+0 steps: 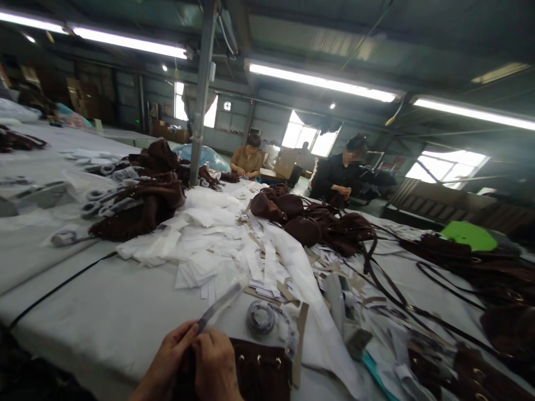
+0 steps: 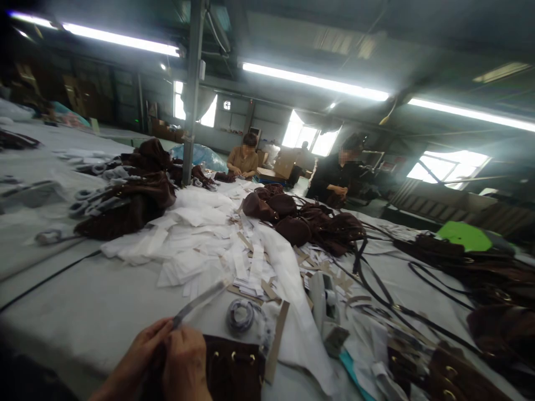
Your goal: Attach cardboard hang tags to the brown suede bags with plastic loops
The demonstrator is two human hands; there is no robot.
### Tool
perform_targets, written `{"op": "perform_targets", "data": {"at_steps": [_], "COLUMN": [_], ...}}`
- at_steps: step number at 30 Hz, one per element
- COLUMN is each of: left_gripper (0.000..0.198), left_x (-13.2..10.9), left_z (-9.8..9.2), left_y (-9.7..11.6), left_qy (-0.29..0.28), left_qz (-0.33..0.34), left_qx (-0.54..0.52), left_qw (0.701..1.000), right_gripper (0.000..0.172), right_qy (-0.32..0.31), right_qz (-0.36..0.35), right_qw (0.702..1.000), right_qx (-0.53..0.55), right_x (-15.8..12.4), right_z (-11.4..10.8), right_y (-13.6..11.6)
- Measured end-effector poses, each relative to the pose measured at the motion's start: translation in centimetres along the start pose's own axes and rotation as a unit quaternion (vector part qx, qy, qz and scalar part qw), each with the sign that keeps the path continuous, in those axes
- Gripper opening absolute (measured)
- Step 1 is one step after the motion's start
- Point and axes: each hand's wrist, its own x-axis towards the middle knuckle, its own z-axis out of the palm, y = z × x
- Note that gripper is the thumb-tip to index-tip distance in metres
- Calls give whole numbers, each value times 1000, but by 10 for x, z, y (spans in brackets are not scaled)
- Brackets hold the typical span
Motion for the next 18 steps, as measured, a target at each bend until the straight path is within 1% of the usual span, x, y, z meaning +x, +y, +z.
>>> {"op": "perform_targets", "data": {"at_steps": [1, 2, 3, 4, 5, 6, 8, 9, 10, 11, 12, 14, 17, 18], "left_gripper": [52, 52, 52, 50, 46, 42, 35, 34, 33, 34, 35, 38, 42, 43], "left_x": [0, -1, -2, -3, -4, -6, -9, -10, -10, -11, -10, -9, -4, -3], "left_z": [1, 1, 1, 1, 0, 0, -2, -3, -3, -4, -5, -7, -10, -10], "left_y": [-2, -3, -5, -6, -7, -7, -7, -7, -7, -7, -8, -11, -17, -18], "left_qy": [5, 10, 13, 10, 2, -12, -60, -82, -98, -106, -105, -76, -3, 9], "left_qz": [4, 10, 21, 38, 59, 82, 124, 137, 142, 140, 133, 109, 83, 80], "left_qx": [13, 30, 50, 70, 91, 109, 138, 148, 156, 161, 163, 164, 173, 177], "left_qw": [1000, 999, 998, 997, 994, 991, 981, 976, 973, 971, 972, 977, 981, 981], "right_gripper": [19, 20, 21, 24, 28, 34, 44, 47, 48, 48, 47, 46, 46, 47], "right_qy": [18, 42, 68, 89, 96, 84, 32, 14, 12, 26, 50, 102, 149, 164], "right_qz": [65, 145, 230, 307, 368, 410, 452, 457, 458, 456, 455, 447, 424, 414], "right_qw": [996, 982, 954, 914, 868, 821, 731, 693, 665, 645, 634, 630, 651, 661], "right_qx": [54, 115, 182, 250, 319, 388, 511, 557, 590, 612, 623, 626, 611, 604], "right_x": [1, 3, 6, 9, 13, 18, 26, 30, 33, 35, 37, 38, 37, 36], "right_z": [-2, -4, -6, -8, -9, -11, -13, -15, -17, -19, -21, -24, -26, -26], "right_y": [3, 8, 14, 19, 25, 31, 39, 42, 44, 46, 47, 47, 47, 47]}}
